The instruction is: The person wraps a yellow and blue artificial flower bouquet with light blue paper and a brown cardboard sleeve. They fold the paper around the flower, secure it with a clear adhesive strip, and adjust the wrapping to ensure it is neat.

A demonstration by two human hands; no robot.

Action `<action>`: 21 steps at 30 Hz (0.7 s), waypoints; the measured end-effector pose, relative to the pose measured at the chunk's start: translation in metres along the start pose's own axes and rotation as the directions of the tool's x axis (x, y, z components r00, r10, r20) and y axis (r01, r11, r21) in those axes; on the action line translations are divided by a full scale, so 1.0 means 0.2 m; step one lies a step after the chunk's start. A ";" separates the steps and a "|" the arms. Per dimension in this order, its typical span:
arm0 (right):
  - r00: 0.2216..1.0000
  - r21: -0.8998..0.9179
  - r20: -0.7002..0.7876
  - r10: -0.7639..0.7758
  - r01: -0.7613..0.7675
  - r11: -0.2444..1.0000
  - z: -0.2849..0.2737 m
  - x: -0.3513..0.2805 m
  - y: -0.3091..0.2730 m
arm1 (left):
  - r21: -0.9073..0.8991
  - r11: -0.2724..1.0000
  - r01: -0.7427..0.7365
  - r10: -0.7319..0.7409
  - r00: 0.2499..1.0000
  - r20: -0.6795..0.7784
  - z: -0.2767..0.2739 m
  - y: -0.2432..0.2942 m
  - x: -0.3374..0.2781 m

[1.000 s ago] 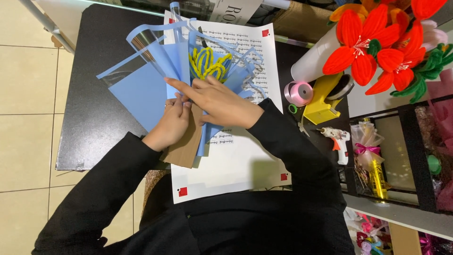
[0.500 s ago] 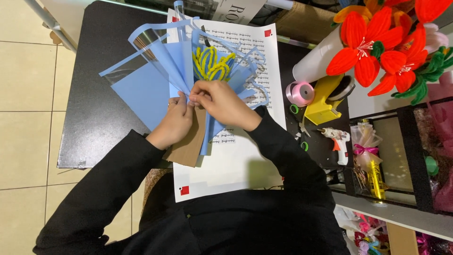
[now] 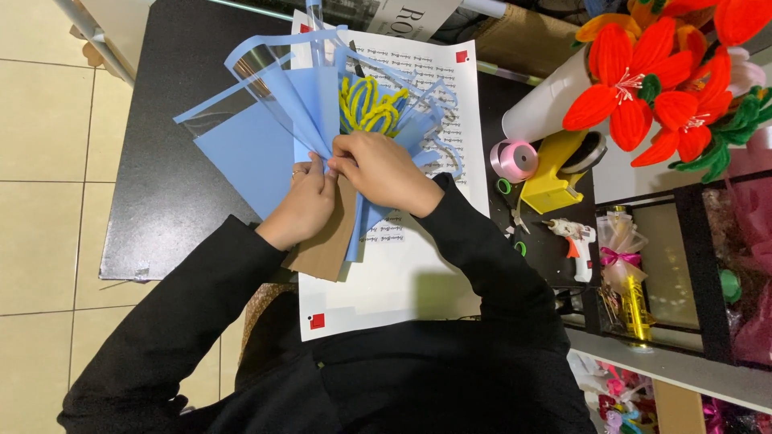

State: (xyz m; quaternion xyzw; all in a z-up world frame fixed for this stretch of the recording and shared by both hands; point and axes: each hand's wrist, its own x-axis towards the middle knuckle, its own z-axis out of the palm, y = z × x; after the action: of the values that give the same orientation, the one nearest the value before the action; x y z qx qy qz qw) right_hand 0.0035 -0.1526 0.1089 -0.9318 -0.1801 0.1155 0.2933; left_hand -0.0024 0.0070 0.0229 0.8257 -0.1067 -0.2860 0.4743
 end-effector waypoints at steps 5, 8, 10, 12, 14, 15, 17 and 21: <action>0.999 -0.048 -0.015 -0.040 0.039 0.998 -0.10 -0.07 -0.09 | 0.000 1.000 0.003 -0.003 1.000 -0.002 -0.01 0.00 -0.02; 0.995 0.018 -0.051 -0.082 0.083 0.996 -0.13 -0.08 -0.09 | -0.019 1.000 0.000 0.000 1.000 0.001 -0.01 0.01 -0.02; 0.992 0.070 -0.062 -0.112 0.116 0.991 -0.13 -0.09 -0.07 | -0.036 0.999 -0.009 0.009 1.000 -0.002 -0.01 0.01 -0.01; 0.951 -0.010 -0.150 -0.270 0.272 0.962 -0.11 -0.09 -0.04 | -0.013 1.000 -0.002 0.002 1.000 -0.012 -0.02 0.02 -0.03; 0.931 -0.090 -0.179 -0.319 0.307 0.947 -0.09 -0.09 -0.03 | -0.004 1.000 -0.018 0.018 1.000 -0.024 0.00 -0.02 0.00; 0.907 -0.171 -0.205 -0.368 0.337 0.926 -0.07 -0.09 -0.02 | 0.005 0.999 -0.035 0.035 0.999 -0.035 0.01 -0.04 0.01; 0.891 -0.169 -0.225 -0.393 0.361 0.917 -0.06 -0.09 -0.03 | 0.013 0.998 -0.057 0.058 0.997 -0.051 0.02 -0.06 0.01; 0.941 -0.004 -0.141 -0.308 0.311 0.950 -0.10 -0.13 -0.16 | -0.020 1.000 -0.013 0.013 1.000 0.006 -0.01 0.01 -0.02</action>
State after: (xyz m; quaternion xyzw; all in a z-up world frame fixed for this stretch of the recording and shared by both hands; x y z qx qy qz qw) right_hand -0.0222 -0.1484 0.1467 -0.8949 -0.3023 0.0042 0.3282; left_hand -0.0047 0.0087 0.0263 0.8193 -0.1107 -0.2866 0.4841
